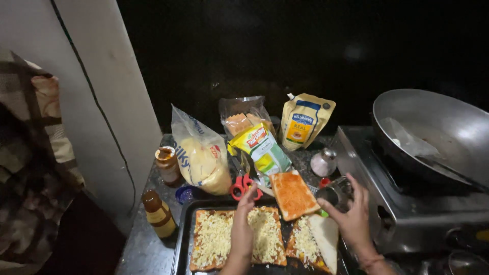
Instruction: Assembling and seasoning bread slices with cheese and sauce on a baking tray.
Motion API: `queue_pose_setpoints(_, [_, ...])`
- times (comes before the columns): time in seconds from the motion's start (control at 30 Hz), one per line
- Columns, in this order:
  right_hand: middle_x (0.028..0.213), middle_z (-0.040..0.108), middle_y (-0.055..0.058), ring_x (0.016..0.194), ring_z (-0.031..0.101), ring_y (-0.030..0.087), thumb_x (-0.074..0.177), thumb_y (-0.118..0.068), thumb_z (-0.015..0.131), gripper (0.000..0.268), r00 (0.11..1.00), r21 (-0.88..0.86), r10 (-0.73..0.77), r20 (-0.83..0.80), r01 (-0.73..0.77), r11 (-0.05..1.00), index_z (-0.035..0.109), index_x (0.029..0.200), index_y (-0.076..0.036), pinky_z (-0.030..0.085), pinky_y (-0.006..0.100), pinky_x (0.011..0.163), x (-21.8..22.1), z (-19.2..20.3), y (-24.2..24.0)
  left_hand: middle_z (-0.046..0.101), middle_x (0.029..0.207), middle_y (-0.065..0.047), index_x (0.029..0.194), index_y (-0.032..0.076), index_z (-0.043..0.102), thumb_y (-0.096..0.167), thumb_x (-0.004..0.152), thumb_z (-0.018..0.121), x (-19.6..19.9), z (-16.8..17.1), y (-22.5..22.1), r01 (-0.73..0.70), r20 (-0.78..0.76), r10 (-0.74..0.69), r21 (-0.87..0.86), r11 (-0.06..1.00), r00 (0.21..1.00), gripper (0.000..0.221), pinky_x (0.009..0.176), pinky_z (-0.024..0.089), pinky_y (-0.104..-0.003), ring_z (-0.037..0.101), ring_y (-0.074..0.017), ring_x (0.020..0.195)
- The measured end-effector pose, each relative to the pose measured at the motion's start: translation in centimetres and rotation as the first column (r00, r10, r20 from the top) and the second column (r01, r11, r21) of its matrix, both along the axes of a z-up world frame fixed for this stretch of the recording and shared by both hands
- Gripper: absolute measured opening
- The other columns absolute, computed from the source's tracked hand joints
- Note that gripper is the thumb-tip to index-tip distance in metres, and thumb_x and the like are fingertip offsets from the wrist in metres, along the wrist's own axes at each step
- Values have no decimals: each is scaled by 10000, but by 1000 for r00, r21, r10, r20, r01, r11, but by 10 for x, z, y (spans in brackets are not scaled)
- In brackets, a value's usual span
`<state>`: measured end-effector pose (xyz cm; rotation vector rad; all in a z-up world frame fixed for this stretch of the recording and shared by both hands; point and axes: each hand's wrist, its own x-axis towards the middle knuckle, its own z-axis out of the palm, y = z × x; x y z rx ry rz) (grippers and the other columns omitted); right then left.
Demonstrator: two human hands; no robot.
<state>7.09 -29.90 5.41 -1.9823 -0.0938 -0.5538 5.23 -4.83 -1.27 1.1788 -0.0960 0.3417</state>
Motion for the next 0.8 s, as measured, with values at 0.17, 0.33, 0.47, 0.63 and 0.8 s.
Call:
queue_pose_setpoints(0.17, [1213, 658, 154, 1063, 658, 282, 806, -483, 697, 690, 773, 702, 490, -403, -81, 707, 555, 1392, -147, 536, 513, 943, 36, 24, 18, 492, 1556, -122, 1494, 61, 481, 142, 835, 620, 8, 76, -27, 167, -25, -165, 194, 967, 986, 679, 1167, 339, -360, 455, -270, 1437])
queue_pose_setpoints(0.33, [1126, 695, 146, 1058, 654, 270, 907, -534, 660, 606, 691, 890, 695, -200, -169, 423, 626, 1242, -30, 539, 454, 998, 78, 47, 36, 479, 1545, -180, 1574, 106, 350, 141, 782, 742, 47, 107, -40, 140, 92, -234, 578, 804, 968, 884, 1196, 327, -379, 444, -312, 1457])
queue_pose_setpoints(0.47, [1127, 685, 149, 1066, 643, 290, 926, -486, 674, 532, 699, 890, 691, -185, -180, 420, 606, 1219, -48, 538, 501, 979, 111, 75, 33, 423, 1606, -189, 1617, 114, 290, 64, 750, 690, 90, 112, -37, 116, 170, -312, 684, 720, 935, 956, 1205, 308, -398, 406, -343, 1471])
queue_pose_setpoints(0.63, [1187, 696, 74, 1138, 644, 252, 859, -430, 652, 496, 755, 820, 608, -245, -174, 546, 603, 1262, -144, 506, 536, 1014, 136, 124, 39, 448, 1578, -121, 1593, 154, 309, 79, 775, 690, 157, 139, -22, 237, -50, -265, 627, 742, 963, 905, 1152, 371, -374, 517, -304, 1361])
queue_pose_setpoints(0.8, [1277, 624, 168, 1201, 602, 321, 862, -485, 677, 621, 752, 697, 449, -483, 19, 717, 576, 1348, -112, 588, 505, 938, 170, 117, 37, 560, 1512, -165, 1590, 164, 409, 371, 855, 614, 215, 123, 2, 279, -140, -268, 64, 958, 953, 790, 1123, 363, -482, 519, -329, 1328])
